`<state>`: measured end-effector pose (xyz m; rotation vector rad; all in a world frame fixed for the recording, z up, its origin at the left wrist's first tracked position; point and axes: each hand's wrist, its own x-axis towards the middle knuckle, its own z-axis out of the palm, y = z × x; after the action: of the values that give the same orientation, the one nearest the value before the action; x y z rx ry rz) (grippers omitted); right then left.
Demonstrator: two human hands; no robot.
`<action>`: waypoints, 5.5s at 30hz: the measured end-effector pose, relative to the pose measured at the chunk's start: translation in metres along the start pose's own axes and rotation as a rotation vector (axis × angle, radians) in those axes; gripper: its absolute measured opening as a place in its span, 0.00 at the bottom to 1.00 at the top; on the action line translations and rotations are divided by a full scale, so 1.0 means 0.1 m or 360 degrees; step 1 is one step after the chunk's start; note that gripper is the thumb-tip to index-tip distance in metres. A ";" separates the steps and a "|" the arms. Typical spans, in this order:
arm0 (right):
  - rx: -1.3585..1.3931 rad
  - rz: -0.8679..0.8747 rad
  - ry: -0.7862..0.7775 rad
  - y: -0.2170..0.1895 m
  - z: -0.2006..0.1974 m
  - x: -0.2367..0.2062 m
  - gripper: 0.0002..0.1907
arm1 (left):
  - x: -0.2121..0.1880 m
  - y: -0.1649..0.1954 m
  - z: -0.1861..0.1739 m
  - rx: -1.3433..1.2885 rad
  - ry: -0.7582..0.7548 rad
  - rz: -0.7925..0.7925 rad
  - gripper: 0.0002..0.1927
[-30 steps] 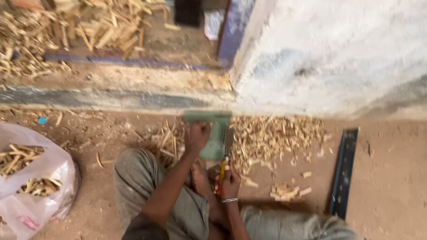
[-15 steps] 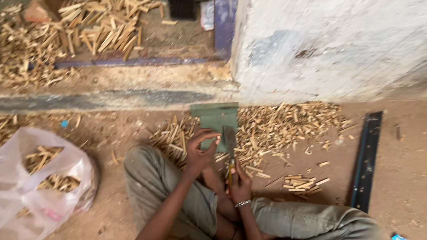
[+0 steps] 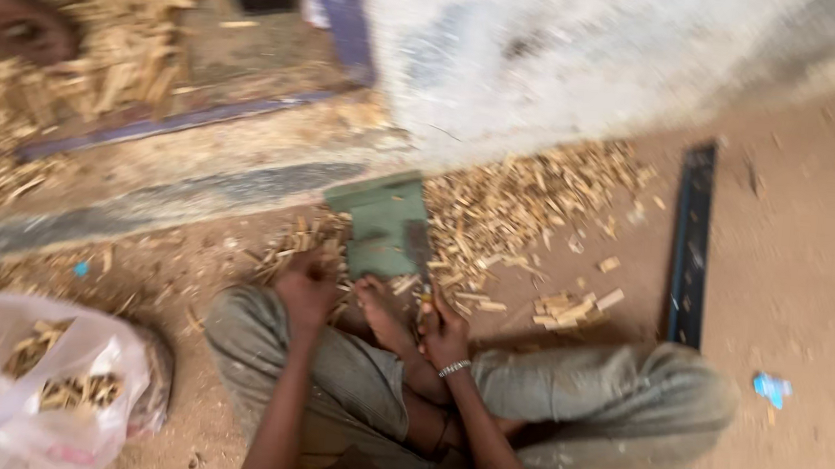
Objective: The person sits on the floor and uses a chisel to shave and shape small wooden sticks on a green cutting board. The person repeatedly holds the sticks with one hand and scrapes them with the chisel in the other hand, producing wood shavings that accumulate on the floor.
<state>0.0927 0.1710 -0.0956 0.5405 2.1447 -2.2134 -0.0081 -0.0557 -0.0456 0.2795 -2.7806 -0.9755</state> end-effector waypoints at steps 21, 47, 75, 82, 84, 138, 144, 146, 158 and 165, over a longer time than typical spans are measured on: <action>-0.0746 -0.0350 -0.0051 0.14 0.11 0.04 0.21 | -0.40 1.49 1.40 0.0658 -0.1147 0.1155 0.07; -0.0185 -0.0124 0.0134 -0.31 -0.10 -0.14 0.28 | 0.80 0.82 0.70 -0.0324 -0.0155 0.0048 0.08; -0.1122 -0.0529 0.0005 -0.07 0.19 0.13 0.11 | 0.15 0.28 0.85 -0.0027 -0.0691 0.0961 0.18; -0.1064 -0.0412 0.0080 -0.28 0.38 0.52 0.25 | 0.49 0.68 0.70 -0.0040 -0.0455 0.0984 0.20; -0.1015 -0.0555 0.0163 -0.28 0.44 0.63 0.24 | 0.56 0.78 0.63 -0.0063 -0.0648 0.0752 0.21; -0.1324 -0.0495 0.0118 -0.11 0.38 0.52 0.27 | 0.46 0.64 0.65 0.0193 -0.0902 0.0623 0.19; -0.0200 -0.0287 0.0094 0.02 0.21 0.38 0.24 | 0.41 0.60 0.80 -0.0521 -0.0034 0.0082 0.16; -0.0209 -0.0227 0.0059 0.00 0.09 0.17 0.25 | 0.47 0.67 0.85 -0.0292 -0.0023 0.0087 0.13; -0.0346 -0.0194 -0.0045 -0.13 0.02 0.04 0.26 | 0.02 1.02 0.29 -0.1019 0.0231 0.0596 0.17; -0.0283 -0.0119 -0.0049 0.11 0.06 0.12 0.28 | -0.58 0.80 0.00 -0.1230 0.0136 0.0435 0.17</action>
<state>0.0829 0.1668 -0.1097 0.4229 2.3518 -2.0220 0.0387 0.0198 -0.0015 -0.1635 -2.0752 -1.7770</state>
